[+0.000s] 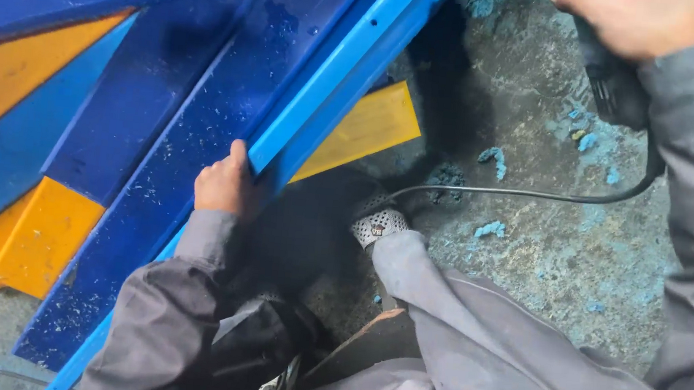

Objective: The person grinds the edges of blue and yellow painted metal beams using a handheld angle grinder on a workshop floor.

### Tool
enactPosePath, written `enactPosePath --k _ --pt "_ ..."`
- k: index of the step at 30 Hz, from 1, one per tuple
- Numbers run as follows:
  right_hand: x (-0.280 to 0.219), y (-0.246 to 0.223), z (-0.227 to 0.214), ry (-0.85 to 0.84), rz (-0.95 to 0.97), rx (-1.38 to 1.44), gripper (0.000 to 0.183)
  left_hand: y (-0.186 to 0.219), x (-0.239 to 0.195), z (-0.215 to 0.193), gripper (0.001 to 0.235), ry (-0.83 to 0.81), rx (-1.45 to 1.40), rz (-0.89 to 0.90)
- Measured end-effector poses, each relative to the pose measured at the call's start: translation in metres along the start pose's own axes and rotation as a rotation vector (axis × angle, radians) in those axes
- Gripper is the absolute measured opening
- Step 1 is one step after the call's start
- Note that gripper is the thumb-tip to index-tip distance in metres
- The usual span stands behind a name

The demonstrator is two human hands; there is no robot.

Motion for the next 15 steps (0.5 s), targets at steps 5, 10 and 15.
enactPosePath --k 5,10,15 --pt "-0.04 0.024 -0.009 0.036 0.331 0.273 0.041 0.074 0.058 0.016 0.046 0.059 -0.083 0.111" --pt "-0.033 0.023 -0.045 0.19 -0.02 -0.048 0.045 0.125 0.06 -0.007 0.041 0.248 -0.143 0.193" --pt "-0.053 0.041 -0.011 0.1 -0.065 0.171 0.038 0.01 -0.027 -0.04 0.031 0.305 -0.09 0.129"
Point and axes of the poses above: each hand's wrist, its own x-axis towards the middle knuckle, its own z-axis out of the palm, y = z × x, the point moved 9 cm from there along x, towards the middle knuckle, and after that the axes turned 14 degrees about y, right-handed, at the moved point
